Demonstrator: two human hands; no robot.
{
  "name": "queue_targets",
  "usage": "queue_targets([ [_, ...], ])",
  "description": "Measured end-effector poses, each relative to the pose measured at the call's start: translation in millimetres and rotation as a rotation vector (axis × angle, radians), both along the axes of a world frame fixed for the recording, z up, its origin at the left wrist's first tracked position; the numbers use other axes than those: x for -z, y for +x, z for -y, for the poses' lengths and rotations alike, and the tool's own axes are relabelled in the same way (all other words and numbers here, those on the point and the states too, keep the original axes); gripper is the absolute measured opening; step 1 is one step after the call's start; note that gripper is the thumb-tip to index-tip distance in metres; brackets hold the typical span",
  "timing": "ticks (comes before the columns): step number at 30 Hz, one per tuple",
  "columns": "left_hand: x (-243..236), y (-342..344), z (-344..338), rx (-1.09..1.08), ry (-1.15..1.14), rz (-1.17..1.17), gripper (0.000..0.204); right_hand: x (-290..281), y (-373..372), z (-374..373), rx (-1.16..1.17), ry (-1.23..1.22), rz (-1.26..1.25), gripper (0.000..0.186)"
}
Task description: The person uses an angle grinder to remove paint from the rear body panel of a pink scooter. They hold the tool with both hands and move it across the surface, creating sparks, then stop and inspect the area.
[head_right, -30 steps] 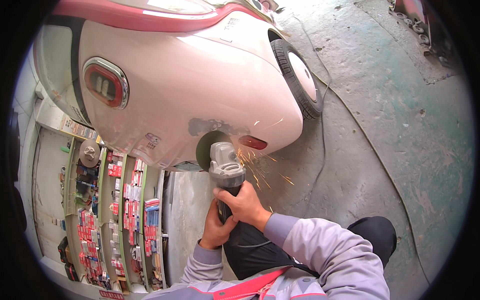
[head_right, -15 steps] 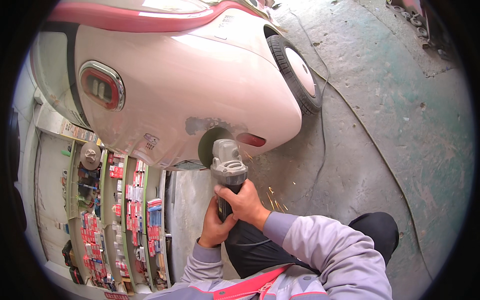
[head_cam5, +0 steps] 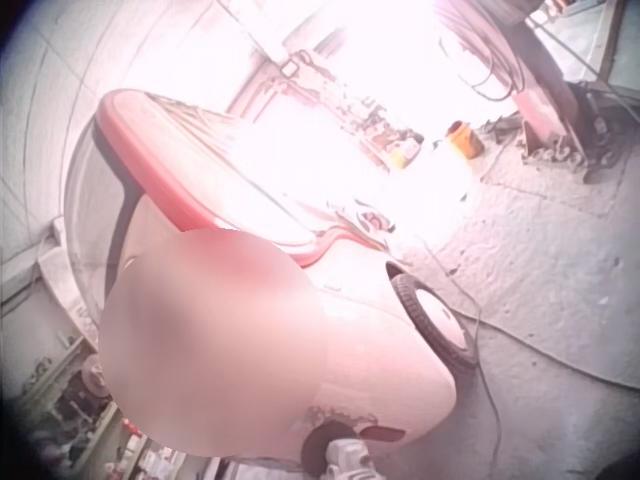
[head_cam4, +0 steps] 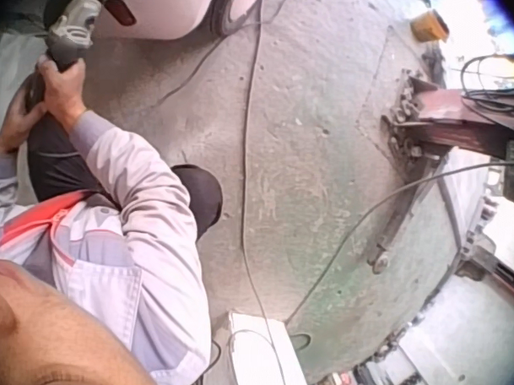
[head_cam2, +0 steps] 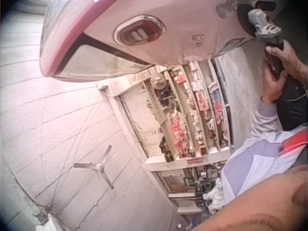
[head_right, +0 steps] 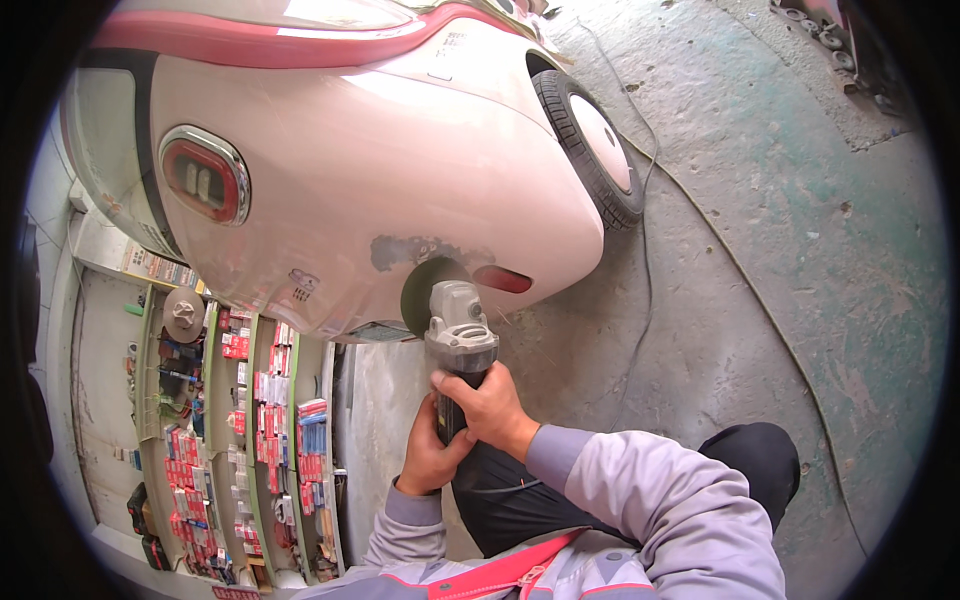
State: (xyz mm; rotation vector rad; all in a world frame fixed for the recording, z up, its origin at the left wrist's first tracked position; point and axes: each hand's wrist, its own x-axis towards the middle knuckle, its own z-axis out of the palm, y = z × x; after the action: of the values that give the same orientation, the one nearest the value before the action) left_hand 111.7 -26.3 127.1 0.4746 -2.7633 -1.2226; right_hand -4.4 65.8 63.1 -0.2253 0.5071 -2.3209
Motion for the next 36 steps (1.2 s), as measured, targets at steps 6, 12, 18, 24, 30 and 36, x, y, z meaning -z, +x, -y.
queue_targets([
  [6, -1, 4, -1, -0.026, 0.048, 0.0, 0.08, -2, 4, 2, -0.012, -0.023, 0.008, 0.023],
  [12, -1, 5, 0, -0.034, 0.019, 0.02, 0.079, -4, 3, -1, -0.016, -0.042, 0.006, 0.023],
  [18, -3, 3, -1, -0.014, -0.023, 0.014, 0.078, -7, 3, -5, -0.001, -0.04, 0.042, 0.022],
  [24, -4, 0, -4, -0.019, 0.042, -0.025, 0.071, -6, 2, -3, 0.022, 0.02, 0.017, 0.022],
  [30, -3, 5, -3, -0.04, 0.046, -0.003, 0.072, -7, 1, -2, -0.014, -0.001, -0.017, 0.022],
  [36, 4, 4, 1, -0.033, 0.064, -0.038, 0.071, -13, -5, -6, 0.024, 0.08, -0.109, 0.026],
])
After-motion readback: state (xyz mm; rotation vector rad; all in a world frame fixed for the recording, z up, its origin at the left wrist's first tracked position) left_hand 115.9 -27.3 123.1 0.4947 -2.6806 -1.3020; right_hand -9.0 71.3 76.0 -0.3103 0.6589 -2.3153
